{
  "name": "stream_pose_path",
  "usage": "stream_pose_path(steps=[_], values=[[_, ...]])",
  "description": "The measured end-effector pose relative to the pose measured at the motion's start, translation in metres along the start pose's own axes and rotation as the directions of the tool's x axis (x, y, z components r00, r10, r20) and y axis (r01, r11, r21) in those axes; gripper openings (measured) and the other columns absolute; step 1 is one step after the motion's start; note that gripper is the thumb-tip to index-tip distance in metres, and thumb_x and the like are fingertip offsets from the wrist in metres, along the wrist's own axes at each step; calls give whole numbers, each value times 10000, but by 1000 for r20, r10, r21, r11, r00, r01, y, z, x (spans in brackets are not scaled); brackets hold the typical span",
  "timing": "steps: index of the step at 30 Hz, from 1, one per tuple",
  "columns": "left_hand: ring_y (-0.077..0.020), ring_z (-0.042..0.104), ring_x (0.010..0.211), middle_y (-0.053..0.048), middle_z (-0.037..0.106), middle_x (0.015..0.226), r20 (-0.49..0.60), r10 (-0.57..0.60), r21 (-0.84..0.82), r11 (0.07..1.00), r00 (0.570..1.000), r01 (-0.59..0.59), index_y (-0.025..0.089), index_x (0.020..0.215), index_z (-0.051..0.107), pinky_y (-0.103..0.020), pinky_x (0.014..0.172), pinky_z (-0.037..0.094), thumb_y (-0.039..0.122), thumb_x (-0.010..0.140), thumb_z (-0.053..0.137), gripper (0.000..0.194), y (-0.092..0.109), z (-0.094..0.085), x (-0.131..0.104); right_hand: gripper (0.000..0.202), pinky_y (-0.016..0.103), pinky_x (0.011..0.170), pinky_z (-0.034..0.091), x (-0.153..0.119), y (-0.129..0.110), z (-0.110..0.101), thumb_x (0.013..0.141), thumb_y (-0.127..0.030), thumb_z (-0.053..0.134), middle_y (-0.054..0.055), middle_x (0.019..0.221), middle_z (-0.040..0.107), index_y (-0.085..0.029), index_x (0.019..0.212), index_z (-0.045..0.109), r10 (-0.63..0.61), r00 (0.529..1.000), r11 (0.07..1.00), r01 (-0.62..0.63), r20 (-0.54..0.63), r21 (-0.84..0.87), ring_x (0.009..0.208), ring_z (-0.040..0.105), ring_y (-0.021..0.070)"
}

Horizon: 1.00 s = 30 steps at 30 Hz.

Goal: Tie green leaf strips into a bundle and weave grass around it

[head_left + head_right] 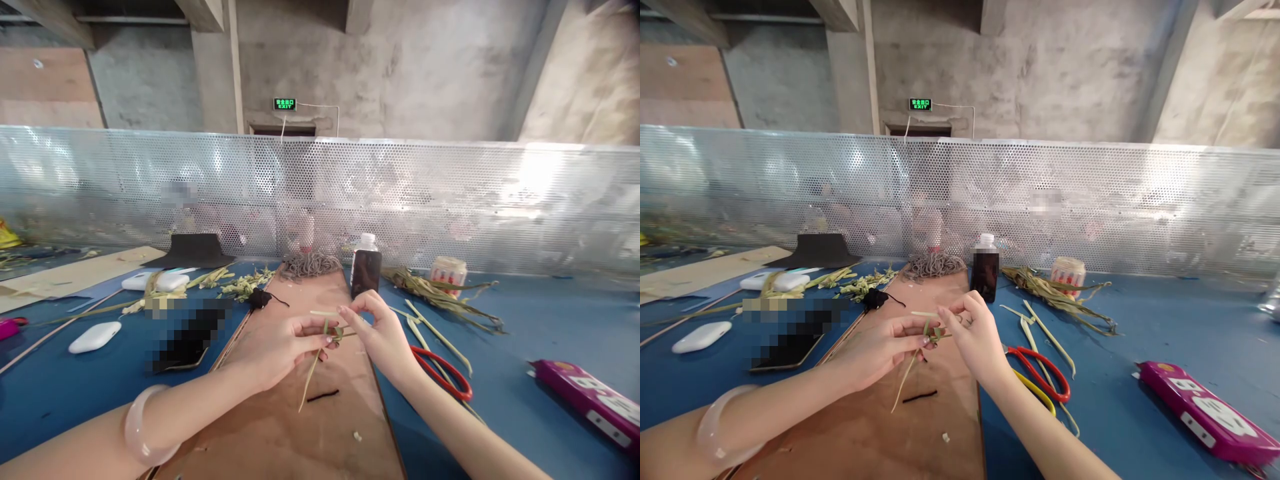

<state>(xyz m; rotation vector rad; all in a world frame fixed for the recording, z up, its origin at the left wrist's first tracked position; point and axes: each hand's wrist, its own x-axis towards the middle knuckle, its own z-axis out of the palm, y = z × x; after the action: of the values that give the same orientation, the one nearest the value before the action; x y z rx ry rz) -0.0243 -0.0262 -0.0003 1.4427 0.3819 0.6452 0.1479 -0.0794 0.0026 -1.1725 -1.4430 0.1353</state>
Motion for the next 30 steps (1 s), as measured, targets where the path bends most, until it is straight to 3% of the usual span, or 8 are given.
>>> stream_pose_path(steps=[5, 11, 22, 30], values=[[-158, 567, 861, -84, 656, 987, -34, -34, 14, 999, 999, 34, 189, 1072, 679, -271, 725, 440, 201, 749, 688, 323, -3, -2, 1, 239, 313, 793, 395, 1, 1, -2, 784, -307, 595, 33, 881, 483, -190, 599, 497, 17, 999, 996, -19, 28, 91, 857, 517, 179], [-174, 578, 889, -106, 645, 1069, -65, -38, -20, 999, 997, 37, 169, 1044, 687, -282, 741, 441, 214, 742, 700, 306, -5, -4, 2, 226, 318, 834, 348, 2, 1, -3, 753, -263, 595, 51, 996, 494, -183, 565, 500, 102, 992, 968, -117, 78, 224, 982, 496, 207], [-166, 577, 876, -97, 641, 1078, -79, -39, -28, 999, 996, 36, 179, 1044, 691, -272, 724, 437, 209, 728, 715, 318, -7, -6, 4, 202, 306, 791, 324, 2, 0, -4, 701, -188, 540, 41, 953, 507, -184, 539, 419, 145, 989, 938, -151, 40, 313, 920, 479, 201], [-161, 574, 867, -92, 647, 1019, -84, -28, -74, 997, 996, 21, 166, 989, 705, -264, 700, 447, 186, 712, 728, 278, -5, -3, 4, 220, 292, 744, 323, 1, 4, -2, 716, -210, 568, 39, 979, 499, -176, 547, 430, 181, 972, 882, -227, 148, 413, 891, 461, 189]])
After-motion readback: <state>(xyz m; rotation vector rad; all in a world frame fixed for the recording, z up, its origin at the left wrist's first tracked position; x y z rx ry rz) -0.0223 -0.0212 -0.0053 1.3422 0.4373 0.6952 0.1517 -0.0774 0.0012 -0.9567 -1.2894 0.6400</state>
